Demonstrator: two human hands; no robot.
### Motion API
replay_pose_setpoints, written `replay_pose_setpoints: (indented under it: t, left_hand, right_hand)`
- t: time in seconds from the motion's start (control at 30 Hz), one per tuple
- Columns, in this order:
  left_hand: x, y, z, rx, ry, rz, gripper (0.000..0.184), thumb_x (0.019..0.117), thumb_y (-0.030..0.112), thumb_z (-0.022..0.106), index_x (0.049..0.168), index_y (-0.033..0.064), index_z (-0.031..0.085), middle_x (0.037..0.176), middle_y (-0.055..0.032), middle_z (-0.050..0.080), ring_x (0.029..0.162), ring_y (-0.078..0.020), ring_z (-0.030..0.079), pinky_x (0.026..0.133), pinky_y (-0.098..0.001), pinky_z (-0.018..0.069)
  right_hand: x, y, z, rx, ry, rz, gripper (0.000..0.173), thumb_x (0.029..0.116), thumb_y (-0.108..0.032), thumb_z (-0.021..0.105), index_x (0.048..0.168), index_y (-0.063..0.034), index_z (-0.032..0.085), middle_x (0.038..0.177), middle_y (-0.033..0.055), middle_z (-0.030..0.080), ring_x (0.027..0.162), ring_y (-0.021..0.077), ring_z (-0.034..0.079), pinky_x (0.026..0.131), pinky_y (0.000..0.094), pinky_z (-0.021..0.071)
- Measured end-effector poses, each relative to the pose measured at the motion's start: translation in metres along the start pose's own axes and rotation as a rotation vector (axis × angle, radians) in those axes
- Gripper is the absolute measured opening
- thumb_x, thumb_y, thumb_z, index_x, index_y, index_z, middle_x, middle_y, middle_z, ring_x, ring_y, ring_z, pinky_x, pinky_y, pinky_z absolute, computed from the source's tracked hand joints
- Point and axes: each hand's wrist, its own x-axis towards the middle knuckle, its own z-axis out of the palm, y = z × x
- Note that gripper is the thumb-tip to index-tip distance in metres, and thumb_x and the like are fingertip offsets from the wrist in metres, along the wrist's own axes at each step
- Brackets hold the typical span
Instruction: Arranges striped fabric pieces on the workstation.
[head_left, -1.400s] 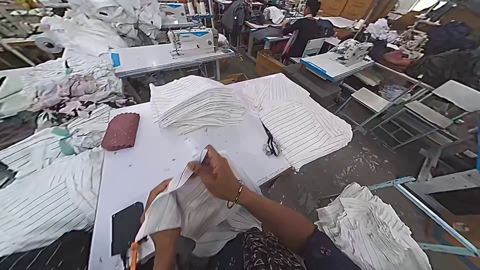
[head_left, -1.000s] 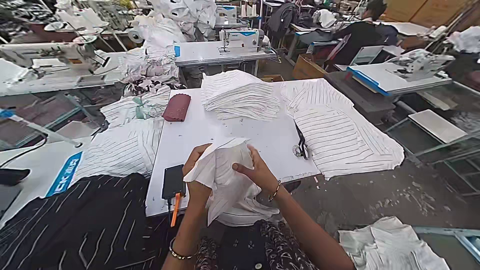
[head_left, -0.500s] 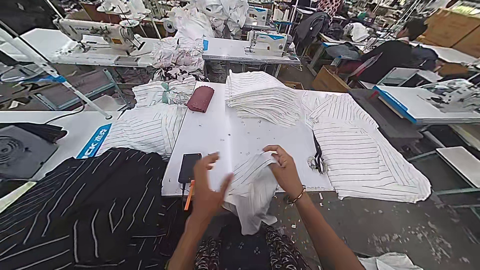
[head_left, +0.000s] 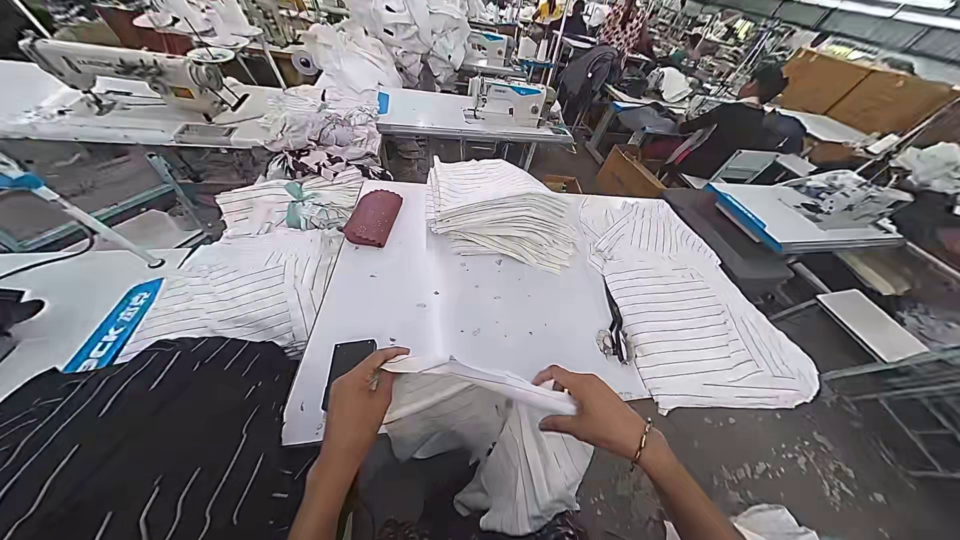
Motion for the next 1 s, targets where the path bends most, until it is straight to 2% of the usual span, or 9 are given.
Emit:
replay_pose_setpoints:
  t: [0.1, 0.2, 0.3, 0.4, 0.53, 0.63, 0.8, 0.87, 1.0]
  left_hand:
    - [0.014, 0.009, -0.025, -0.058, 0.067, 0.037, 0.025, 0.0932, 0.009, 0.055, 0.105, -0.0008, 0.075, 0.102, -0.0116, 0.077, 0.095, -0.0159, 0.074, 0.089, -0.0384, 0.0576]
    - [0.033, 0.018, -0.041, -0.214, 0.030, 0.018, 0.019, 0.0911, 0.014, 0.062, 0.099, 0.0021, 0.075, 0.094, 0.0038, 0.076, 0.084, 0.0081, 0.067, 0.079, -0.0133, 0.0541]
    - [0.066, 0.002, -0.047, -0.309, -0.157, -0.071, 0.013, 0.0922, 0.007, 0.066, 0.102, 0.0048, 0.074, 0.092, 0.0084, 0.076, 0.078, 0.0089, 0.067, 0.073, -0.0116, 0.0553]
    - [0.110, -0.035, -0.028, -0.110, -0.284, -0.232, 0.014, 0.0974, 0.010, 0.068, 0.107, 0.0017, 0.073, 0.091, -0.0050, 0.073, 0.077, -0.0064, 0.065, 0.077, -0.0301, 0.0545]
    - [0.153, -0.067, 0.031, 0.099, -0.182, -0.272, 0.020, 0.1016, 0.011, 0.063, 0.111, -0.0035, 0.073, 0.106, -0.0260, 0.072, 0.105, -0.0414, 0.067, 0.097, -0.0647, 0.0453]
    - [0.136, -0.066, 0.092, 0.326, -0.168, -0.191, 0.032, 0.1030, 0.011, 0.056, 0.132, -0.0002, 0.065, 0.142, -0.0292, 0.055, 0.139, -0.0502, 0.043, 0.113, -0.0751, 0.0201]
    - [0.014, -0.042, 0.180, 0.331, -0.492, 0.040, 0.062, 0.1030, 0.040, 0.050, 0.155, 0.0056, 0.044, 0.164, -0.0182, 0.035, 0.153, -0.0392, 0.030, 0.119, -0.0719, 0.0125]
    - [-0.009, -0.061, 0.180, 0.417, -0.392, 0.070, 0.070, 0.1022, 0.055, 0.040, 0.155, 0.0092, 0.044, 0.162, -0.0133, 0.040, 0.151, -0.0364, 0.035, 0.118, -0.0725, 0.0174]
    - [-0.004, -0.103, 0.139, 0.599, -0.268, -0.021, 0.089, 0.0974, 0.073, 0.026, 0.158, 0.0094, 0.039, 0.163, -0.0139, 0.037, 0.152, -0.0380, 0.032, 0.116, -0.0740, 0.0154]
  right_hand:
    - [-0.005, 0.050, -0.009, -0.200, 0.144, 0.236, 0.030, 0.0999, -0.026, 0.064, 0.110, 0.0017, 0.072, 0.105, 0.0255, 0.072, 0.104, 0.0446, 0.068, 0.089, 0.0638, 0.0497]
    - [-0.017, 0.070, -0.044, -0.191, 0.771, 0.154, 0.025, 0.0937, -0.016, 0.070, 0.103, 0.0055, 0.076, 0.094, 0.0292, 0.072, 0.091, 0.0494, 0.070, 0.080, 0.0683, 0.0519]
    - [0.002, 0.079, -0.081, -0.112, 0.974, 0.132, 0.036, 0.0936, -0.030, 0.073, 0.097, 0.0064, 0.074, 0.089, 0.0258, 0.071, 0.086, 0.0438, 0.068, 0.078, 0.0629, 0.0498]
    - [0.051, 0.107, -0.094, -0.055, 0.751, 0.307, 0.038, 0.0959, -0.033, 0.072, 0.105, 0.0037, 0.074, 0.096, 0.0255, 0.071, 0.094, 0.0422, 0.068, 0.088, 0.0624, 0.0485]
    - [0.131, 0.144, -0.091, 0.070, 0.606, 0.444, 0.036, 0.0955, -0.029, 0.074, 0.114, 0.0016, 0.071, 0.100, 0.0222, 0.070, 0.094, 0.0364, 0.066, 0.090, 0.0564, 0.0483]
    - [0.164, 0.151, -0.057, 0.051, 0.750, 0.347, 0.037, 0.0931, -0.022, 0.075, 0.120, 0.0033, 0.067, 0.122, 0.0276, 0.064, 0.116, 0.0436, 0.061, 0.099, 0.0585, 0.0466]
    - [0.145, 0.107, 0.082, -0.144, 0.369, -0.151, 0.050, 0.1046, -0.031, 0.050, 0.146, -0.0036, 0.055, 0.156, 0.0168, 0.047, 0.148, 0.0337, 0.041, 0.121, 0.0572, 0.0285]
    - [0.135, 0.113, 0.102, -0.246, 0.241, -0.129, 0.058, 0.1082, -0.041, 0.038, 0.158, -0.0127, 0.040, 0.167, 0.0069, 0.032, 0.155, 0.0250, 0.029, 0.124, 0.0590, 0.0197]
    - [0.133, 0.168, 0.068, -0.279, 0.326, 0.099, 0.080, 0.1021, -0.062, 0.038, 0.162, -0.0104, 0.029, 0.169, 0.0098, 0.025, 0.157, 0.0266, 0.023, 0.125, 0.0603, 0.0127]
